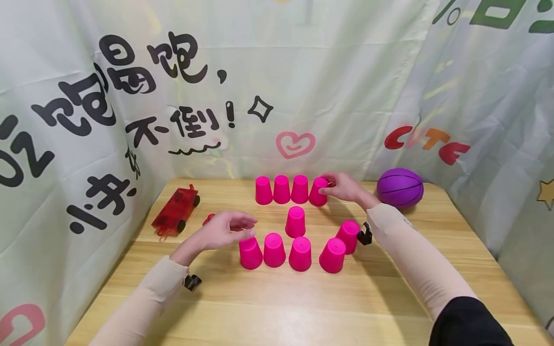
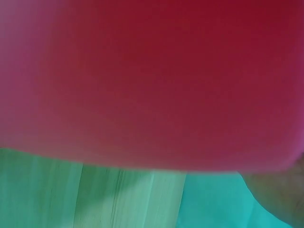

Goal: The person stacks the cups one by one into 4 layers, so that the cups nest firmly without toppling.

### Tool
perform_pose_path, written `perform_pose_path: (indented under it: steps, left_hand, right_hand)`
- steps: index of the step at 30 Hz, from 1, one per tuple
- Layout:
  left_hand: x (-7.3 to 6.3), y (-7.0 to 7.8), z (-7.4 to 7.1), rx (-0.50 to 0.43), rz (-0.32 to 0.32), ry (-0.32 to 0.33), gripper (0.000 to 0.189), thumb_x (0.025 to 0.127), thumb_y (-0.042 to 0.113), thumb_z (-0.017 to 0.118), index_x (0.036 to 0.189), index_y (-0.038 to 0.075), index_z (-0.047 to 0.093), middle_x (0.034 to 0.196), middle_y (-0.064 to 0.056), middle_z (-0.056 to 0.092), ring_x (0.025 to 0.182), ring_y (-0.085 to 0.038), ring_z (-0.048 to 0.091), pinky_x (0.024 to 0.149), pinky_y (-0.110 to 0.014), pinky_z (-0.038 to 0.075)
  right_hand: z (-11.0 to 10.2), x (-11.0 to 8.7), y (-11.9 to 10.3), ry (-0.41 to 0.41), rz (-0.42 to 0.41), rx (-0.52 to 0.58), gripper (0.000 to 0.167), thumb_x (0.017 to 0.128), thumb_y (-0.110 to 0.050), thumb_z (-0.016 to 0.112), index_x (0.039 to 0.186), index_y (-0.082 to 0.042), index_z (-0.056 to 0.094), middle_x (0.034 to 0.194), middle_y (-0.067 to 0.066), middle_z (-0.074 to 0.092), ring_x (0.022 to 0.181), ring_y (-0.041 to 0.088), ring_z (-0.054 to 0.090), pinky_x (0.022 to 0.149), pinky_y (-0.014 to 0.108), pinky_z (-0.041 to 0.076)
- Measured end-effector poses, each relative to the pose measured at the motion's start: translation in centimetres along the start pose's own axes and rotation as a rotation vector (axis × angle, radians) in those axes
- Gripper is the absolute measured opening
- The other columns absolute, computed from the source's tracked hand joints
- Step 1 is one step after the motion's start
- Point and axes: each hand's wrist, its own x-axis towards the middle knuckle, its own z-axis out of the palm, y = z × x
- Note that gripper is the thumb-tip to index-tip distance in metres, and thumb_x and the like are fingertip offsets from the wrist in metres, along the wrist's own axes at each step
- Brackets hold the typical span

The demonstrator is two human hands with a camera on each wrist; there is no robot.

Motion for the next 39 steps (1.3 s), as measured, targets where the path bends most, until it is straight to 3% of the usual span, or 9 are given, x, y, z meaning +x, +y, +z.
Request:
perform_pose_path:
  steps: [15, 23, 32, 39]
  left_hand:
    - [-1.2, -0.7, 0.0, -0.047, 0.008, -0.094, 0.058, 0.094, 0.037, 0.08, 0.137, 0.002, 0.066, 0.134, -0.015, 0.072, 0.127, -0.031, 0.069, 0.111, -0.054, 0.053]
    - [-1.6, -1.0, 0.2, -0.054, -0.012, -0.1, 0.061, 0.092, 0.036, 0.082, 0.14, 0.003, 0.064, 0.139, -0.013, 0.07, 0.132, -0.033, 0.065, 0.114, -0.055, 0.05]
    - [-1.8, -1.7, 0.7, -0.069, -0.035, -0.087, 0.067, 0.088, 0.035, 0.086, 0.142, 0.003, 0.062, 0.136, -0.012, 0.071, 0.129, -0.036, 0.068, 0.111, -0.055, 0.053]
    - [-2.0, -2.3, 0.9, -0.08, -0.045, -0.101, 0.07, 0.087, 0.033, 0.088, 0.143, 0.002, 0.059, 0.132, -0.012, 0.072, 0.126, -0.033, 0.069, 0.111, -0.054, 0.053]
  right_hand:
    - [0.1, 0.2, 0.3, -0.003, 0.048, -0.003, 0.057, 0.098, -0.015, 0.073, 0.146, 0.009, 0.054, 0.132, 0.031, 0.068, 0.12, 0.044, 0.066, 0.103, 0.055, 0.056]
    - [0.2, 0.5, 0.4, -0.004, 0.056, 0.007, 0.059, 0.099, -0.015, 0.072, 0.148, 0.009, 0.051, 0.134, 0.032, 0.066, 0.122, 0.045, 0.065, 0.104, 0.055, 0.056]
    - [0.2, 0.4, 0.6, -0.011, 0.059, 0.021, 0.066, 0.098, -0.016, 0.073, 0.151, 0.011, 0.046, 0.138, 0.034, 0.063, 0.129, 0.048, 0.062, 0.107, 0.056, 0.055]
    - [-0.6, -0.7, 0.4, -0.009, 0.061, 0.069, 0.069, 0.099, -0.019, 0.071, 0.153, 0.011, 0.042, 0.144, 0.036, 0.057, 0.135, 0.05, 0.057, 0.11, 0.059, 0.052]
